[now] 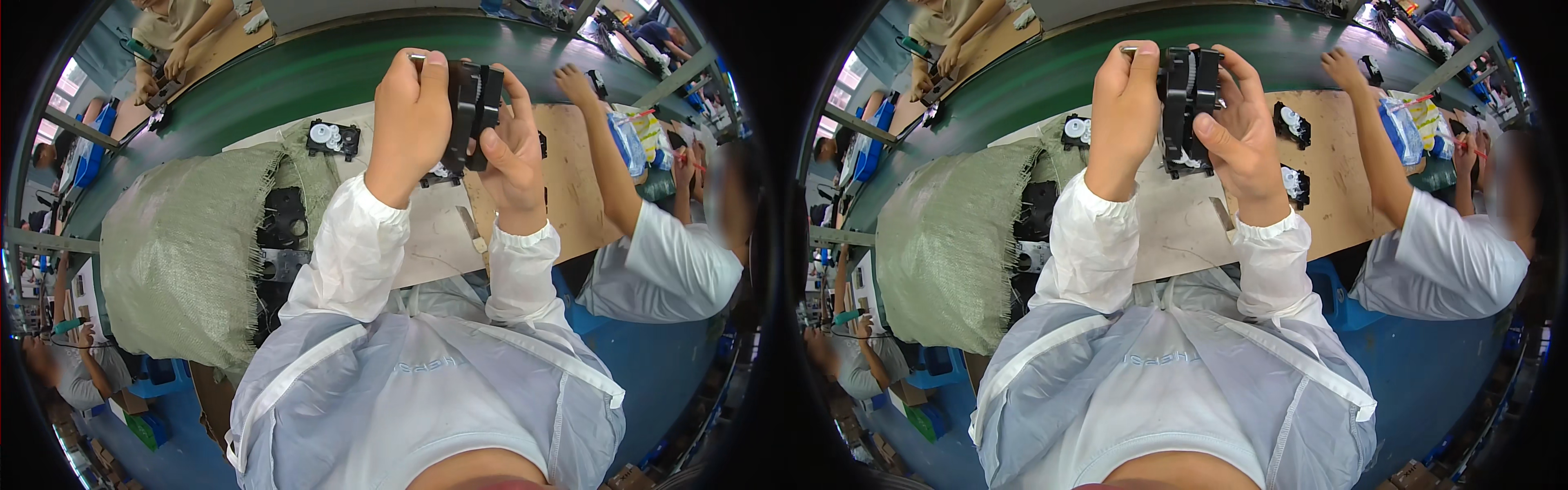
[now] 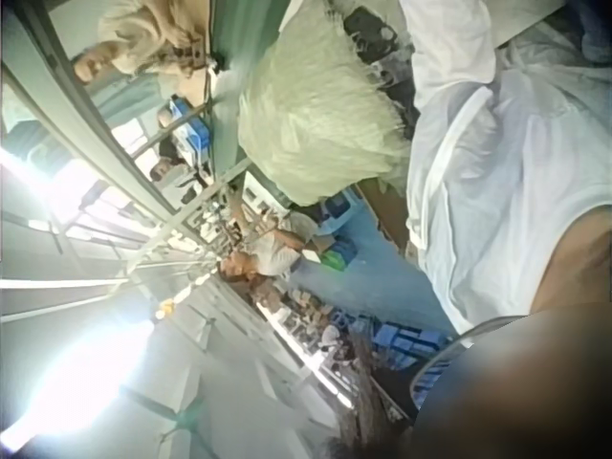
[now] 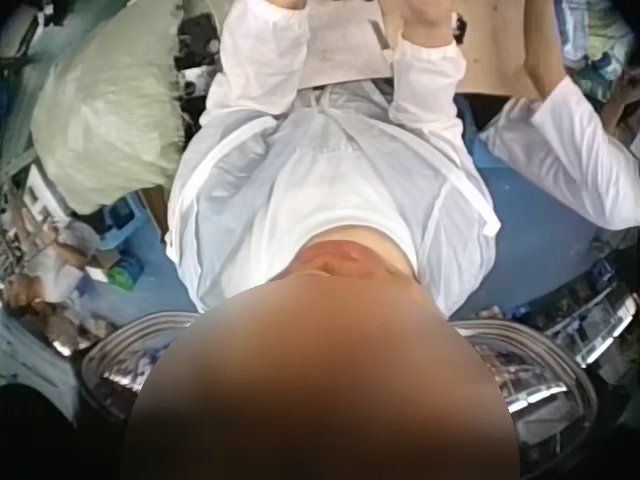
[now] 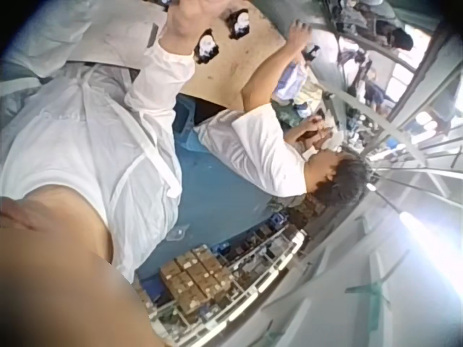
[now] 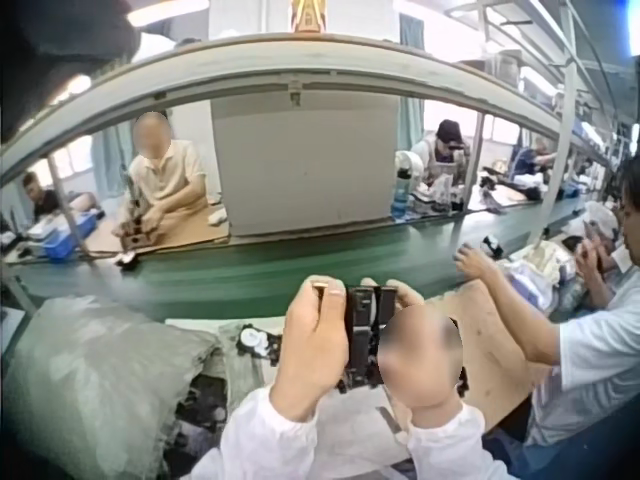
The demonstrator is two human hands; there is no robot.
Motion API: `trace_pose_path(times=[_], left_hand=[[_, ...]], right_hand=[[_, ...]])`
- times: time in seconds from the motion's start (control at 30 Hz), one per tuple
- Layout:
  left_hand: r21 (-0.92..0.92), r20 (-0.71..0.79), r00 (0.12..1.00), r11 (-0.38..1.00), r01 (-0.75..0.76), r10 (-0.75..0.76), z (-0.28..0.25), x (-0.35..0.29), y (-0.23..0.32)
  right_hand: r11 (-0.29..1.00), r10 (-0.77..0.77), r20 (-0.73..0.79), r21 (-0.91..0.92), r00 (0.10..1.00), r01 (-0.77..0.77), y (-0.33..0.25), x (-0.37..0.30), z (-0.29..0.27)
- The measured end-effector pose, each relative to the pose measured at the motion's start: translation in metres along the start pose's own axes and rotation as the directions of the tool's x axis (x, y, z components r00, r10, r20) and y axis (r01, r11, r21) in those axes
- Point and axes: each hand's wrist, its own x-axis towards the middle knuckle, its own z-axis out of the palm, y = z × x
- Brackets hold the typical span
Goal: Assembling electronic and mechanical components into plastic housings at a factory workbench.
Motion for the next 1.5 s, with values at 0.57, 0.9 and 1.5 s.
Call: trace_pose_path(times=[0.57, 0.9, 1.5], left_hand=[[0.117, 0.195, 0.969, 0.978, -0.175, 0.151, -0.034, -0.016, -0.021], [0.427, -0.18, 0.956, 0.894, -0.135, 0.23, -0.057, -0.019, -0.064], [0.982, 0.049, 0.982, -0.172, -0.081, -0.182, -0.185, -0.176, -0.037]], right_hand=[[0.99, 0.139, 0.043, 0.034, 0.989, -0.14, -0.016, 0.027, -0.021], [0.899, 0.407, 0.275, 0.048, 0.871, -0.435, 0.064, 0.117, -0.039], [0.714, 0.403, -0.273, -0.503, 0.874, -0.487, 0.249, 0.249, -0.087]])
